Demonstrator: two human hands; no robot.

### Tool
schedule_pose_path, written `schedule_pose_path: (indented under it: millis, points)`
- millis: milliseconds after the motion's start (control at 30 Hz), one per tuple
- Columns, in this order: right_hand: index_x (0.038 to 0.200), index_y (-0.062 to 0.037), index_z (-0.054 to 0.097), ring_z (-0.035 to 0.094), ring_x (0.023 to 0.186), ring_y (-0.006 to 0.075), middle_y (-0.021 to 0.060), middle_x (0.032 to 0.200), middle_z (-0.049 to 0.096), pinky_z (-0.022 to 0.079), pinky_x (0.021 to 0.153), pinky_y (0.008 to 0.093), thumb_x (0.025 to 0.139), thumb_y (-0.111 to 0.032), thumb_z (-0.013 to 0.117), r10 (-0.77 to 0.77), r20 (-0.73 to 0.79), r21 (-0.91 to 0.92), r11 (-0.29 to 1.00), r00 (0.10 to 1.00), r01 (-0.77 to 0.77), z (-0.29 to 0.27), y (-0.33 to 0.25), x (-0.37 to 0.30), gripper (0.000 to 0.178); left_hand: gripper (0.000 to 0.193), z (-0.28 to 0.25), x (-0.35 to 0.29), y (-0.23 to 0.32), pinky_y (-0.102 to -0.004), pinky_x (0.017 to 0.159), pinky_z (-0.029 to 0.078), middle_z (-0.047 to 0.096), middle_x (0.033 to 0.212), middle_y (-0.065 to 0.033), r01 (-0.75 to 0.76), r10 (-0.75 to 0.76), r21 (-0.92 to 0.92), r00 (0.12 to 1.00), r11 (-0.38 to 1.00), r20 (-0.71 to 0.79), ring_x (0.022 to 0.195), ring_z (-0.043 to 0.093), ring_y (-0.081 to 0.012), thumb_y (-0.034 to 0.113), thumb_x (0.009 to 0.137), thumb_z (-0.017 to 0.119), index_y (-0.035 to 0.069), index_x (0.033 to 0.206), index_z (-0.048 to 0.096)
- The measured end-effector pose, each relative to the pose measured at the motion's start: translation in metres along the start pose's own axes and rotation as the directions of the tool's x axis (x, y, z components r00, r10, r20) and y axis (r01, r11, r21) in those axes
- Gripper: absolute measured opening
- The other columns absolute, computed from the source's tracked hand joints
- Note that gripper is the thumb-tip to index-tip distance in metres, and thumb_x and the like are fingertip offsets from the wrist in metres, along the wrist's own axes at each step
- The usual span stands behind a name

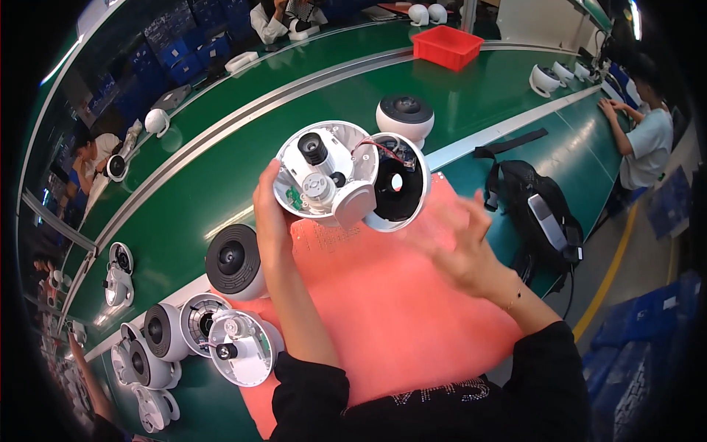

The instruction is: Assemble the internal components and outer housing of dome security cameras on a production line.

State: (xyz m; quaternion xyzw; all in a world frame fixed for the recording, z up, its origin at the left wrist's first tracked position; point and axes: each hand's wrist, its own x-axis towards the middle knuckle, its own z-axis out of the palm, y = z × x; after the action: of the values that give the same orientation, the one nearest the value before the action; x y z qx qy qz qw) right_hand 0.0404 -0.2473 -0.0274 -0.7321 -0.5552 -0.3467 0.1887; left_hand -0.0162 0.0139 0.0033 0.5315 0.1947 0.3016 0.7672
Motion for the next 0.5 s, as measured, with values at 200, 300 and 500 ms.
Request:
schedule_pose_path:
  millis: [200, 300, 500]
  points:
    - [0.126, -0.0203, 0.047, 0.028, 0.117, 0.0356, 0.0111, 0.127, 0.040, 0.000, 0.104, 0.0580, 0.066, -0.006, 0.058, -0.007, 0.360, -0.152, 0.986, 0.933, 0.066, 0.012, -0.007, -0.021, 0.063, 0.044, -0.001, -0.003, -0.006, -0.0279, 0.051, 0.052, 0.061, 0.079, -0.0093, 0.001, -0.006, 0.185, 1.000, 0.983, 0.023, 0.063, 0.062, -0.0163, 0.040, 0.085, 0.049, -0.002, 0.097, 0.057]
    - [0.124, -0.0177, 0.049, 0.034, 0.107, 0.0343, 0.0106, 0.124, 0.037, 0.002, 0.102, 0.0595, 0.064, -0.002, 0.058, 0.104, 0.384, -0.185, 0.982, 0.917, -0.034, 0.011, 0.015, -0.031, 0.062, 0.042, 0.006, -0.006, -0.005, -0.0255, 0.049, 0.051, 0.060, 0.075, -0.0077, 0.018, -0.028, 0.252, 0.999, 0.968, 0.035, 0.059, 0.061, -0.0160, 0.040, 0.084, 0.049, 0.000, 0.094, 0.059]
    - [0.094, -0.0177, 0.062, 0.035, 0.098, 0.0323, 0.0104, 0.105, 0.038, 0.024, 0.100, 0.0573, 0.059, 0.004, 0.061, 0.088, 0.169, -0.085, 0.994, 0.982, -0.074, 0.008, 0.035, -0.048, 0.041, 0.052, 0.003, 0.006, -0.021, -0.0292, 0.053, 0.052, 0.063, 0.078, -0.0117, 0.158, -0.198, 0.298, 0.974, 0.941, 0.109, 0.063, 0.063, -0.0183, 0.048, 0.080, 0.048, -0.001, 0.093, 0.059]
